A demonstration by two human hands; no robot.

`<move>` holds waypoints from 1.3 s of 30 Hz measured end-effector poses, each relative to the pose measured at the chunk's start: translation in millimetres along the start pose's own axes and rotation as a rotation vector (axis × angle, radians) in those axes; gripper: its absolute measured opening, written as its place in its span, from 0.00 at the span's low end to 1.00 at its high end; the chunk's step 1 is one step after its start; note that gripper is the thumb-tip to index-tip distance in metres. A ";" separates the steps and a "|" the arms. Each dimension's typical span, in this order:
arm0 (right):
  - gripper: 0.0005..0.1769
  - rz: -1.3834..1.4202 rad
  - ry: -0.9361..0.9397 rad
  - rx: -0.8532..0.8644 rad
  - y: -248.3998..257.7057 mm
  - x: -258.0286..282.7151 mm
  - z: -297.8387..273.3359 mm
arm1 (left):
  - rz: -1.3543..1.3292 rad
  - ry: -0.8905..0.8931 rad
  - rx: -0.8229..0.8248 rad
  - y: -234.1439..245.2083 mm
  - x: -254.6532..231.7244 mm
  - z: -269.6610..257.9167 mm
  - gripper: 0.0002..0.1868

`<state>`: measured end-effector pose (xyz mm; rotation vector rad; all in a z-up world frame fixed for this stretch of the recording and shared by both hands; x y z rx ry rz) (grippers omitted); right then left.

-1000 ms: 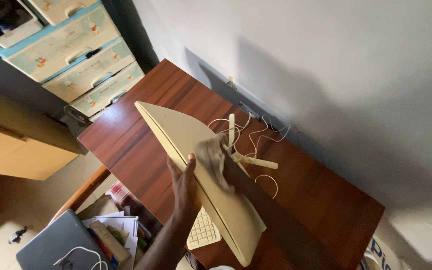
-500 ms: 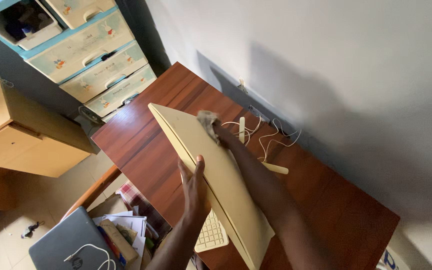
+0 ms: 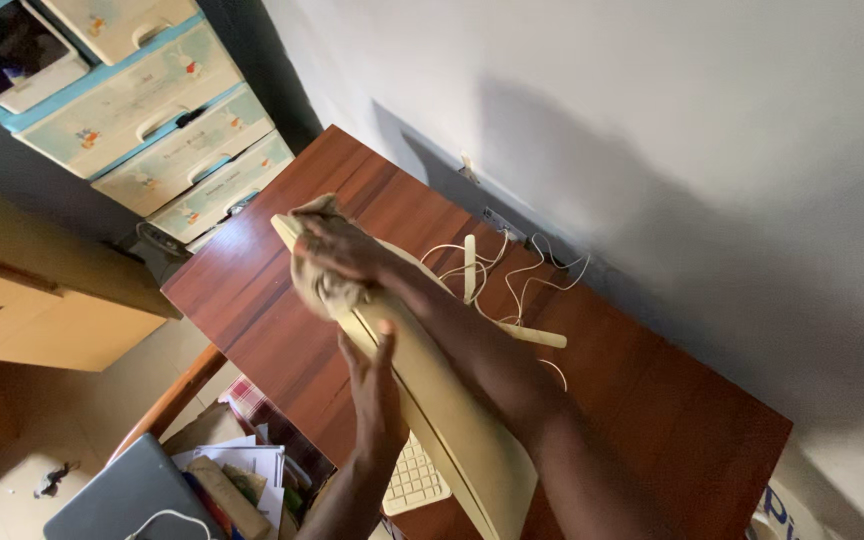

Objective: The person wipes down a computer monitor, keyboard, and desk surface with a cloth, lifting and turning the monitor to clean its back and edges.

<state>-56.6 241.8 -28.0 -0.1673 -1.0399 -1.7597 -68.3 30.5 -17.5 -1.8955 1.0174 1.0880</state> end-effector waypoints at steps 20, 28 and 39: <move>0.19 -0.056 -0.442 0.073 80.3 7.5 -205.0 | 0.047 -0.308 0.028 -19.2 -6.6 -3.5 0.48; 0.19 -0.039 -0.451 0.005 119.4 78.6 -261.1 | 0.047 -0.299 0.019 -23.4 -11.1 -5.4 0.42; 0.19 -0.094 -0.630 0.018 148.5 54.5 -309.9 | -0.052 -0.354 0.049 -26.4 -8.9 4.3 0.40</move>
Point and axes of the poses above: each hand's wrist, its own z-axis towards the middle knuckle, its own y-axis out of the back of the hand, x = y × z, the point moved 8 cm from there along z, towards the middle knuckle, and after that the axes turned 12 degrees about -x, right-handed, at the moved point
